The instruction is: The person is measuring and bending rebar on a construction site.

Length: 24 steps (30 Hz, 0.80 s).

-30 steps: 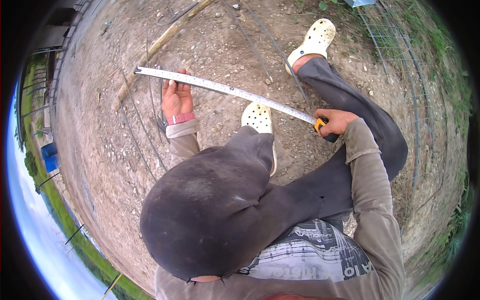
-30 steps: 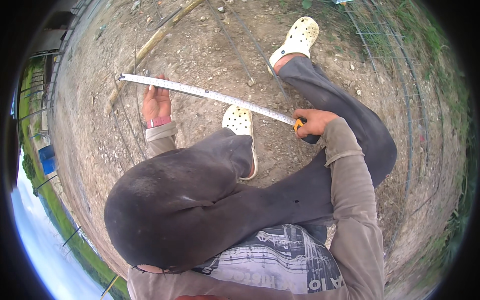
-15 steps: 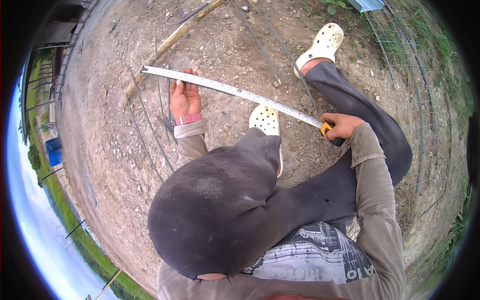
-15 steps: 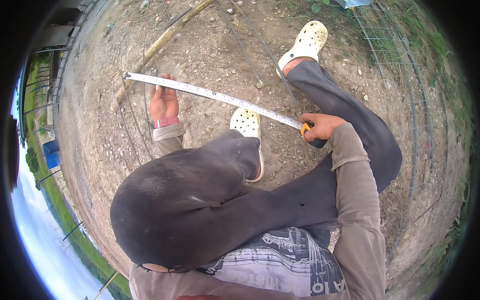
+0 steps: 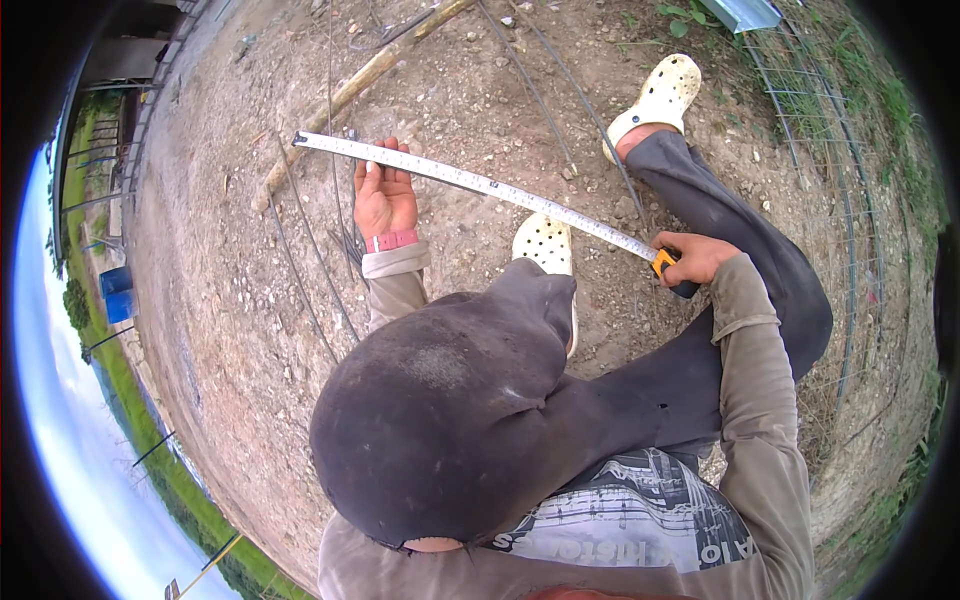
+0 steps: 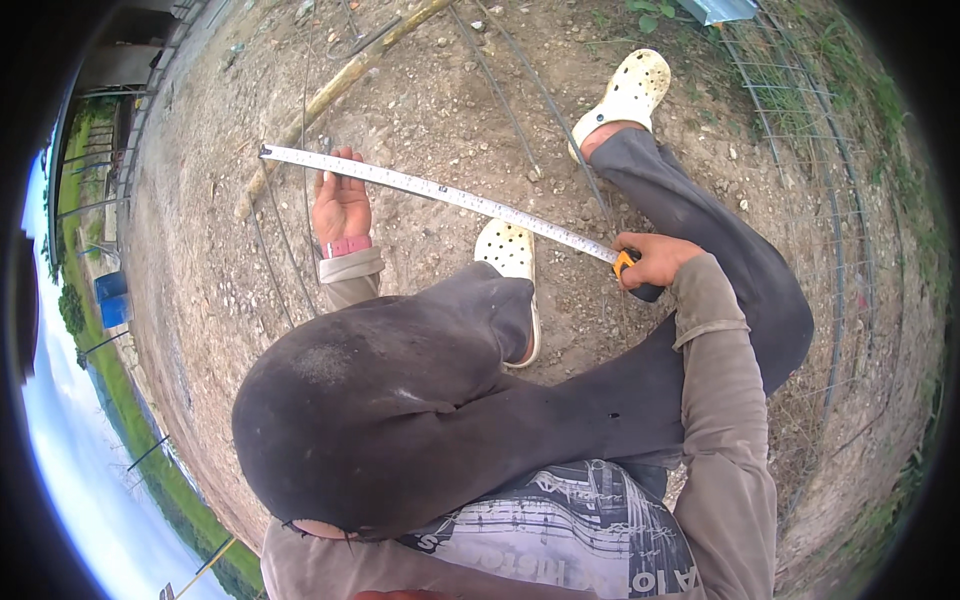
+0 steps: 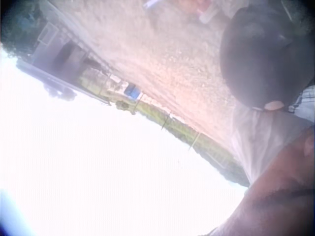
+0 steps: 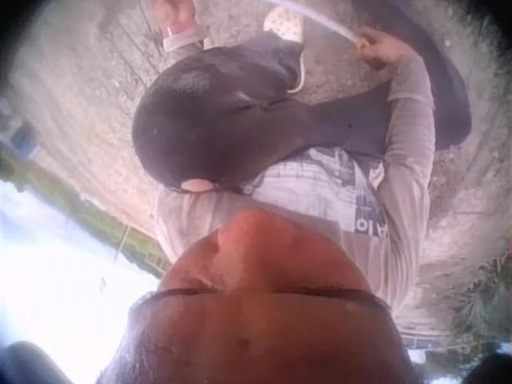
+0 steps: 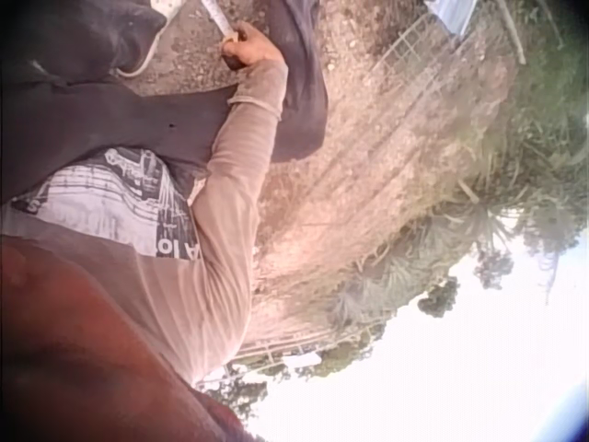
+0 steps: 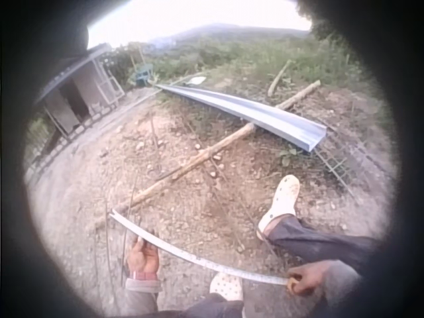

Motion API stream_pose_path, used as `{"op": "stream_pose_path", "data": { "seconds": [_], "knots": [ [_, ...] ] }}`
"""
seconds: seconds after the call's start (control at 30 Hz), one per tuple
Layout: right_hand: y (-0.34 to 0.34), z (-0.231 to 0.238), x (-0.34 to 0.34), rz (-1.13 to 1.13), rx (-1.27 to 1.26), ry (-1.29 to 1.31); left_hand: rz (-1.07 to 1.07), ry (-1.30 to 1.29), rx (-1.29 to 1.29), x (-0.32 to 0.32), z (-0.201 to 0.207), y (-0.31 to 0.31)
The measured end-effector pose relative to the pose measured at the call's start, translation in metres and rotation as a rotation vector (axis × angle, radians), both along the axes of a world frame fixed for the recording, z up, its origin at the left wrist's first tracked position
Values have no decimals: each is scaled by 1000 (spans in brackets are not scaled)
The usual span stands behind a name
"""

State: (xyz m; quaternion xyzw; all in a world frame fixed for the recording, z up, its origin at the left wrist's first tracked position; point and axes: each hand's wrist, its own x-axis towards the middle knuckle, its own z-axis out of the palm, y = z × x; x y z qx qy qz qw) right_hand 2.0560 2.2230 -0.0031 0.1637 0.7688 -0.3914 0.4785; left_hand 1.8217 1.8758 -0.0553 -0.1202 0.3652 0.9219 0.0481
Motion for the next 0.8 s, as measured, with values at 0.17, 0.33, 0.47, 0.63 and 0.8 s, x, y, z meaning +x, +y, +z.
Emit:
{"op": "stream_pose_path", "data": {
  "seconds": [0.17,0.33,0.47,0.63,0.8],
  "knots": [
    [1,1,2,-1,24,37,-15,1,10,0,3,1],
    [2,3,1,-6,28,23,8,-9,-22,2,5,6],
    [0,7,-2,15,52,10,33,-5,21,3,7,5],
    [3,0,2,-9,-8,32,28,15,10,2,1,3],
    [3,-5,4,13,5,59,27,24,44,3,-1,0]
  ]
}}
